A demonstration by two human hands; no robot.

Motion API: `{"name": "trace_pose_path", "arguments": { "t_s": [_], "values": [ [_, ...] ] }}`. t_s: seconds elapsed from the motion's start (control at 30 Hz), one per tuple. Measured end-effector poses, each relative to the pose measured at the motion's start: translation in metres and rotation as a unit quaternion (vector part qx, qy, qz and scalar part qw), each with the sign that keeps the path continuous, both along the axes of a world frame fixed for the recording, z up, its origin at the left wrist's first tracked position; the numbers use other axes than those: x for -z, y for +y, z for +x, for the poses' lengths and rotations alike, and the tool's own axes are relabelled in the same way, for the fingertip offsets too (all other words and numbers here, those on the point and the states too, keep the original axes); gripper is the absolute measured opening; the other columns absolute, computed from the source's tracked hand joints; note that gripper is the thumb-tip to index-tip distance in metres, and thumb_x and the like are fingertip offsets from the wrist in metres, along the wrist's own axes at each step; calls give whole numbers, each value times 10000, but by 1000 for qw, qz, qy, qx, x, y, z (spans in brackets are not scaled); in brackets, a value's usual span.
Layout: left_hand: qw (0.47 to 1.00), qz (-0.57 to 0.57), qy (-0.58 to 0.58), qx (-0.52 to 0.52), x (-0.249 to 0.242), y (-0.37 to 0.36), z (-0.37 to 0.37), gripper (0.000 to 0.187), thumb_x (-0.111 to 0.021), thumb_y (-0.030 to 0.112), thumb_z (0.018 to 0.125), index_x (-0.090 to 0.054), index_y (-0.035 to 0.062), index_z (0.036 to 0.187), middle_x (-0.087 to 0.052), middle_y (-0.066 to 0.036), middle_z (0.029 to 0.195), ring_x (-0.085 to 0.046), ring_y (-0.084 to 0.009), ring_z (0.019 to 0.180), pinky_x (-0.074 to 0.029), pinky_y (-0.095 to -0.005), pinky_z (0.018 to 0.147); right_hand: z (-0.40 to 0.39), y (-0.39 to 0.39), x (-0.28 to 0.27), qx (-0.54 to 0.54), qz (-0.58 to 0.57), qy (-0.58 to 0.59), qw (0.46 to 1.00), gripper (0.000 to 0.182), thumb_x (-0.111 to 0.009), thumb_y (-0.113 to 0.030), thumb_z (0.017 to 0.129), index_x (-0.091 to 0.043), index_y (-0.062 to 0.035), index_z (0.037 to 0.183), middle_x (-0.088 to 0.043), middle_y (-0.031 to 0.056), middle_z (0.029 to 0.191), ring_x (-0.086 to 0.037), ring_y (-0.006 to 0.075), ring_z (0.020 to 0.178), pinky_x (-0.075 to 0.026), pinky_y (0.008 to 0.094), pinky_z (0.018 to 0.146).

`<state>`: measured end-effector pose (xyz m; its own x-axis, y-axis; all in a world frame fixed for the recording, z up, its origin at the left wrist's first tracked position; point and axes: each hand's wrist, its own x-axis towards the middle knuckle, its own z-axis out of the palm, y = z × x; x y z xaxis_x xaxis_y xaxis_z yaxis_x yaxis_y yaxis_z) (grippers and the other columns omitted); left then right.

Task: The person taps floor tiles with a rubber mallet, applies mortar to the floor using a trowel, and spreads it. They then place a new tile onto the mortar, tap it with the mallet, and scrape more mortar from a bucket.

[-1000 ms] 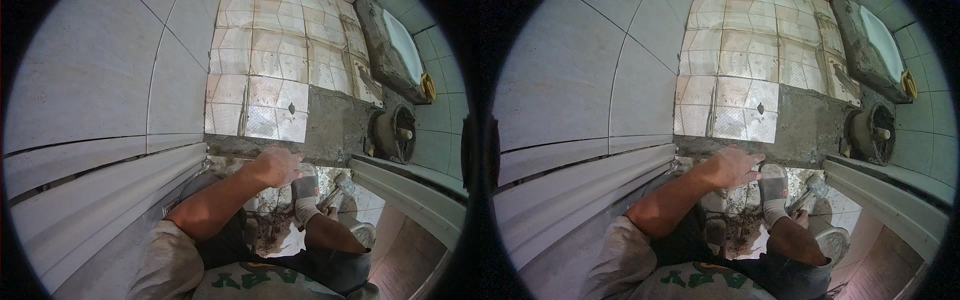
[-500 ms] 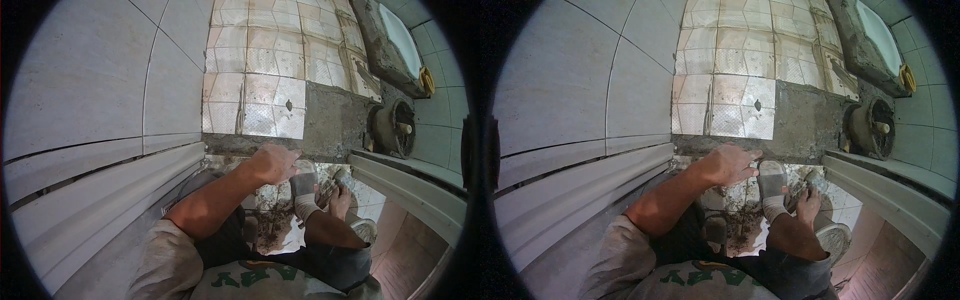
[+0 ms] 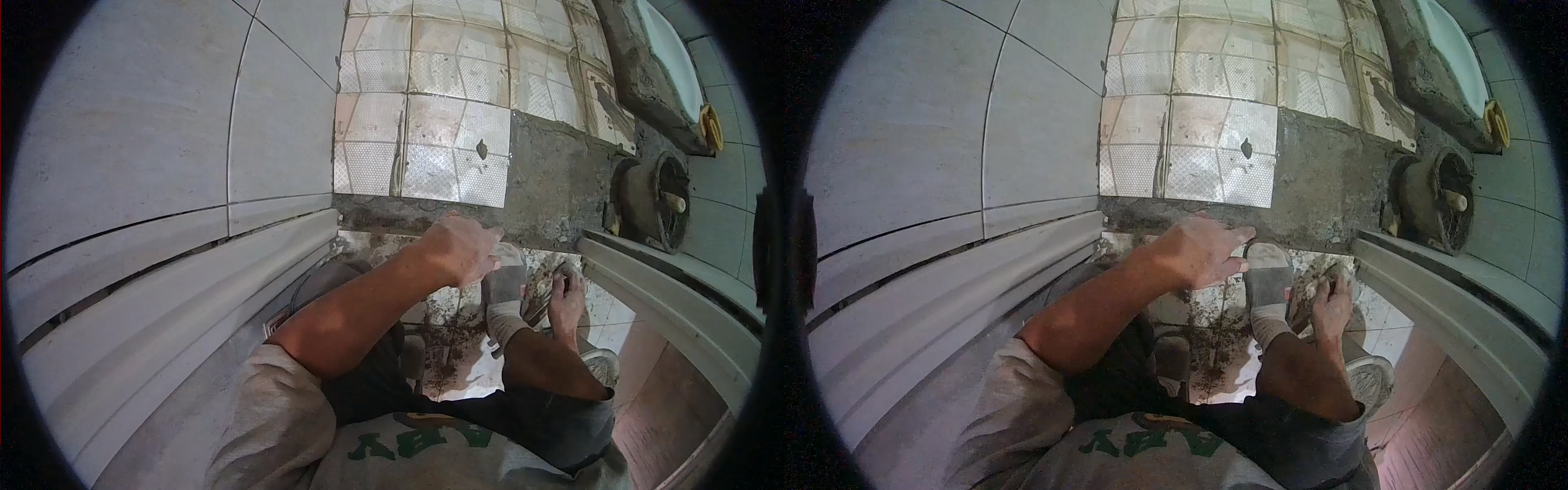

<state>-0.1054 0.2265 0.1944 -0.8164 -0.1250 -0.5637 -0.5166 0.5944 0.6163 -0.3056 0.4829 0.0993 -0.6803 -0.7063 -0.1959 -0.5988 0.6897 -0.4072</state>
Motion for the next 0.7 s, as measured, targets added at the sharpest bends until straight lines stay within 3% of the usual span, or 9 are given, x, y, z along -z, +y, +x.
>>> {"name": "trace_pose_path", "arguments": {
  "t_s": [0.17, 0.7],
  "values": [
    [1000, -3, 11, -10, 1, 8, -2, 511, -511, 363, 927, -493, 16, 1303, -657, -239, 1003, -625, -387, 980, -454, -455, 902, 0, -2, 0, -30, 40, 39, 998, 322, -531, -228, 914, -577, -12, 1148, -585, 252, 1075, -544, 440, 1027, -437, 482, 883],
    [999, -20, -37, 7, -6, 11, -8, 437, -540, 387, 922, -568, 67, 1218, -674, -180, 1038, -642, -334, 1004, -470, -430, 901, 7, 0, 7, -28, 23, -38, 999, 327, -538, -209, 913, -565, -9, 1172, -598, 239, 1113, -561, 413, 1049, -446, 460, 892]
  ]
}}
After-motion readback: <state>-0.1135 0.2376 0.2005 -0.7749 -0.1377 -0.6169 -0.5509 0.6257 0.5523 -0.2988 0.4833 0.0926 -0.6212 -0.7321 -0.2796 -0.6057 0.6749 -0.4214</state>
